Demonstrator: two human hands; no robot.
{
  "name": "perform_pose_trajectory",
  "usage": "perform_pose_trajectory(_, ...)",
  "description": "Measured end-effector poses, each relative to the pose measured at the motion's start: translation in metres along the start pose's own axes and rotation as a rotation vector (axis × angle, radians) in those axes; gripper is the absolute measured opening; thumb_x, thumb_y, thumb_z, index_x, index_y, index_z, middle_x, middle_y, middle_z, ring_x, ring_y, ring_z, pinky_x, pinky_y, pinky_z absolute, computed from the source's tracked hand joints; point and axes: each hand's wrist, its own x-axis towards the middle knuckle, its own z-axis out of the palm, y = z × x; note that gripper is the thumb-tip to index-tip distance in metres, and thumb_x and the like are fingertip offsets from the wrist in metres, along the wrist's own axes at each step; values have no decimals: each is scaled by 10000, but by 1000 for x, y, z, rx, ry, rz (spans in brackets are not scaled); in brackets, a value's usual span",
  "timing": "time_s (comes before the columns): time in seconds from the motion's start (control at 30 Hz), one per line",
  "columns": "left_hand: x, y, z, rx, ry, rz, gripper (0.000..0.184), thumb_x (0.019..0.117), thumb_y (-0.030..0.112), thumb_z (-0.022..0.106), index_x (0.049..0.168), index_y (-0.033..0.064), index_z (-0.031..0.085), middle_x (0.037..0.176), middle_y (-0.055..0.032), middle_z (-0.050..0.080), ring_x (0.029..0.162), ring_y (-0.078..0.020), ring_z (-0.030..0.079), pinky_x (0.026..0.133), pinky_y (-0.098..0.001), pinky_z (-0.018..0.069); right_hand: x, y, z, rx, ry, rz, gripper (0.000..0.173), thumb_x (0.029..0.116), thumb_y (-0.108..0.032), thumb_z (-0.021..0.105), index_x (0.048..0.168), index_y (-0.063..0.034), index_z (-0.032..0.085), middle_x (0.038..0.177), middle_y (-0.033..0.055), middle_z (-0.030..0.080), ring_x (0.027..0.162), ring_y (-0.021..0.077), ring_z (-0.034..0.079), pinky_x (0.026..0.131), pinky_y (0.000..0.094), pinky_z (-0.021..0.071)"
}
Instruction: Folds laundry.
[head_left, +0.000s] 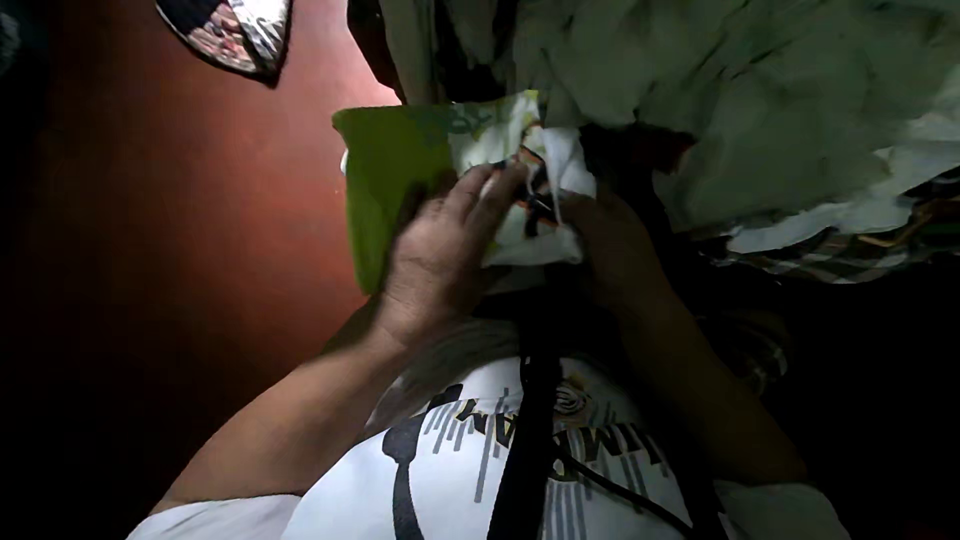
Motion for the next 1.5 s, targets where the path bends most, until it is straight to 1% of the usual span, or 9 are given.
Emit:
perform_pose_trajectory(0.1, 6, -19, -15, -202, 136, -31, 686, 870, 96, 759, 1503, 123, 494, 1366, -126, 639, 1182, -226, 664, 991, -452, 561, 11, 2, -5, 167, -26, 30, 396, 1106, -357, 413, 1389, -98, 513, 1138, 70, 679, 924, 189, 714, 741, 387, 638)
perform_pose_trajectory(0.2, 10, -39, -40, -369, 179, -95, 654, 914, 220, 748, 1490, 82, 472, 1371, -76, 621, 1214, -93, 620, 1055, -319, 528, 33, 43, -22, -146, 9, 76, 419, 1076, -342, 508, 1378, -53, 511, 1230, 117, 630, 1040, 177, 655, 863, 379, 583)
perform_pose_trajectory(0.3, 14, -45, -62, -373, 253, -185, 674, 854, 227, 801, 1435, 55, 505, 1323, -33, 631, 1191, -29, 600, 1045, -246, 510, 44, 80, -21, -187, -135, 272, 506, 1017, -430, 605, 1416, -126, 544, 1272, 104, 661, 1117, 185, 660, 940, 422, 571)
perform_pose_trajectory(0.43, 12, -50, -82, -523, 341, -220, 621, 820, 129, 804, 1369, 92, 515, 1232, 48, 656, 1142, -47, 638, 997, -281, 565, 49, 86, -14, -141, -172, 356, 555, 947, -466, 700, 1391, -165, 557, 1137, 95, 681, 926, 180, 672, 771, 391, 584)
perform_pose_trajectory(0.57, 8, -56, -102, -556, 427, -348, 628, 813, 147, 816, 1361, 114, 511, 1217, 55, 663, 1125, -51, 651, 981, -273, 575, 46, 93, -13, -137, -127, 320, 675, 906, -440, 756, 1443, -120, 503, 1256, 145, 664, 1085, 234, 684, 921, 464, 587)
perform_pose_trajectory(0.73, -11, -102, -114, -632, 451, -284, 554, 820, 179, 841, 1288, 126, 550, 1148, 0, 681, 1061, -140, 679, 950, -358, 593, 40, 90, -10, -16, -153, 320, 616, 933, -429, 728, 1409, -93, 528, 1232, 126, 675, 1077, 207, 681, 912, 429, 587)
perform_pose_trajectory(1.1, -36, -90, -128, -599, 503, -298, 584, 830, 165, 834, 1331, 108, 539, 1168, -12, 682, 1073, -144, 678, 962, -351, 584, 40, 80, 2, -7, -102, 295, 588, 910, -326, 764, 1356, -23, 532, 1130, 148, 699, 980, 216, 711, 862, 412, 610)
perform_pose_trajectory(1.3, -45, -98, -132, -565, 531, -286, 571, 838, 145, 824, 1331, 72, 544, 1184, -64, 674, 1089, -195, 672, 972, -399, 577, 27, 59, 4, 102, -228, 223, 412, 959, -232, 712, 1276, -24, 549, 1018, 103, 709, 872, 166, 712, 787, 352, 615)
perform_pose_trajectory(1.5, -51, -96, -133, -565, 536, -312, 586, 848, 147, 818, 1352, 81, 526, 1194, -57, 673, 1088, -192, 676, 972, -394, 582, 20, 49, -5, 423, 9, 85, 363, 1037, -215, 552, 1371, -82, 504, 1078, 71, 690, 943, 163, 696, 815, 374, 615)
